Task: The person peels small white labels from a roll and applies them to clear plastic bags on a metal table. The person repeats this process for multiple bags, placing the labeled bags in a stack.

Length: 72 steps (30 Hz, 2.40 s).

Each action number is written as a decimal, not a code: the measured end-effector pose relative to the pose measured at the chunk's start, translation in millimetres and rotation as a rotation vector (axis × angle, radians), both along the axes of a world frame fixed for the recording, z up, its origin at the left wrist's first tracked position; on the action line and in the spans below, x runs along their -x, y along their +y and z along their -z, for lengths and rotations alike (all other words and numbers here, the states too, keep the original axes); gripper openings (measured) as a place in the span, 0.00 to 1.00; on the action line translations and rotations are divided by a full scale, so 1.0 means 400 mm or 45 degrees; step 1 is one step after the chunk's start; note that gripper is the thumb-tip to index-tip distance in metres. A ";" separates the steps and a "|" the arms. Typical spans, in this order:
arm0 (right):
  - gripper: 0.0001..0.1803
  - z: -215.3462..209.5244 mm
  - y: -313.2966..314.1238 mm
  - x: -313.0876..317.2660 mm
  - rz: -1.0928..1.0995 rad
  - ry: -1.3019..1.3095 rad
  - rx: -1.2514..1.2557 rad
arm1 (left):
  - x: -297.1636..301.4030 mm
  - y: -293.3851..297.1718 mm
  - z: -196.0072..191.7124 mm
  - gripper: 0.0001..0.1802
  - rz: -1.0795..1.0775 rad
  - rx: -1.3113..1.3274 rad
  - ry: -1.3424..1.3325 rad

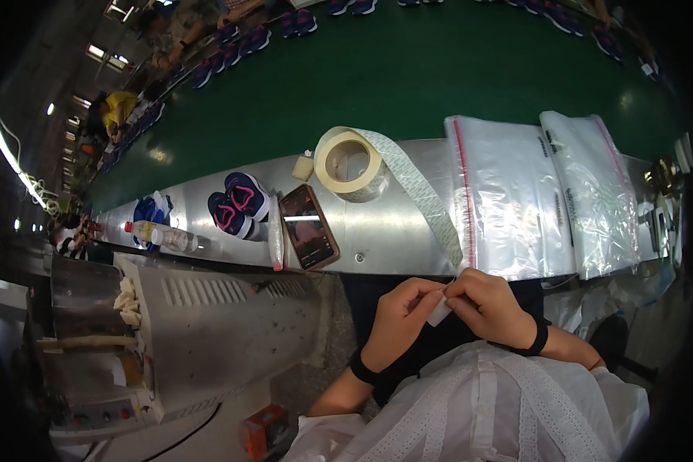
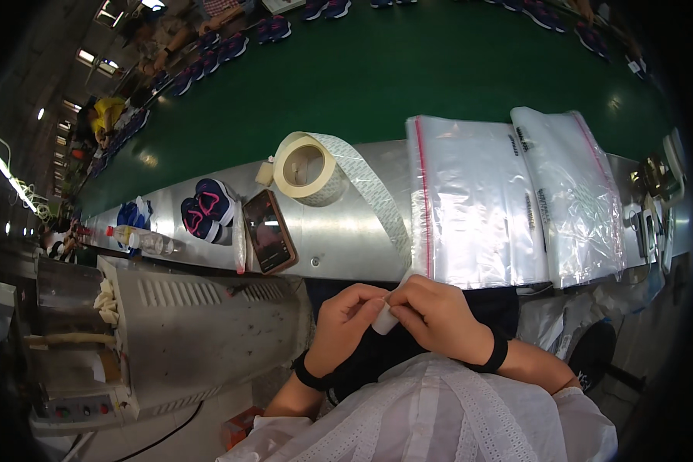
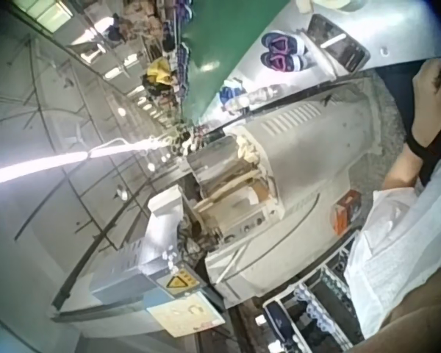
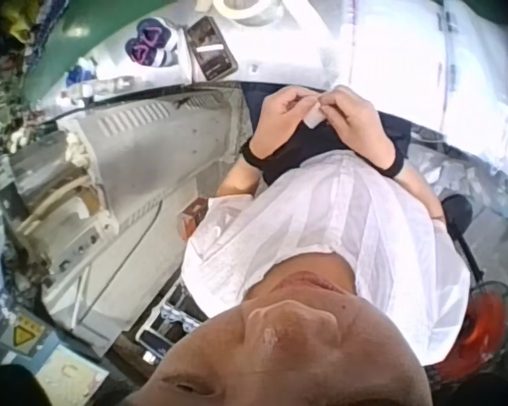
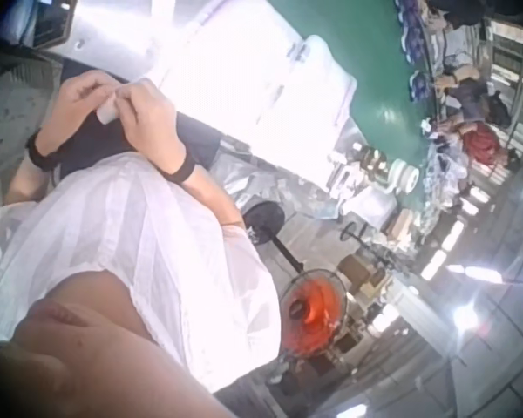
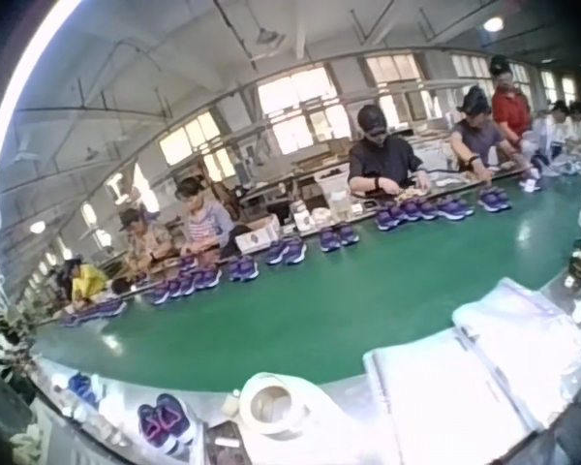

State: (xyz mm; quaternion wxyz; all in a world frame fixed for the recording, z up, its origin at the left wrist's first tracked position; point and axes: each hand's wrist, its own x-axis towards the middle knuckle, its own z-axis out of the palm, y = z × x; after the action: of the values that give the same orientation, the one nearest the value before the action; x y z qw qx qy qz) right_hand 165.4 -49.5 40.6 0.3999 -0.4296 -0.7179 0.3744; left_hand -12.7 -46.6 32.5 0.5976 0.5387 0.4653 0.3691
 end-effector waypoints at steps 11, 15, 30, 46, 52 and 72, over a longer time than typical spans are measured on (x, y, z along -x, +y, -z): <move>0.05 -0.018 -0.035 -0.137 0.009 -0.025 0.415 | -0.024 0.101 -0.035 0.07 -0.030 -0.384 0.081; 0.06 0.006 0.062 -0.185 0.674 -0.190 0.012 | -0.104 0.119 -0.014 0.17 0.314 -0.673 0.232; 0.03 0.158 0.081 -0.200 0.804 -0.308 -0.231 | -0.174 0.208 -0.066 0.21 0.698 -0.033 0.462; 0.04 0.018 0.068 -0.299 0.587 0.318 0.068 | -0.400 0.346 0.092 0.15 0.625 0.655 -0.081; 0.18 0.036 0.040 -0.245 0.437 0.060 0.050 | -0.379 0.324 0.120 0.33 0.750 1.018 -0.590; 0.10 -0.004 0.093 -0.280 0.803 0.395 0.293 | 0.151 0.004 0.137 0.19 -0.232 0.534 0.019</move>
State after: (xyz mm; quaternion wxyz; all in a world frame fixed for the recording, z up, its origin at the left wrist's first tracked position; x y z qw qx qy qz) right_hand 277.4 -12.3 42.3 0.5487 -0.6101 -0.4342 0.3716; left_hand -73.2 -45.0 -22.2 0.6573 0.3610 0.5829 0.3128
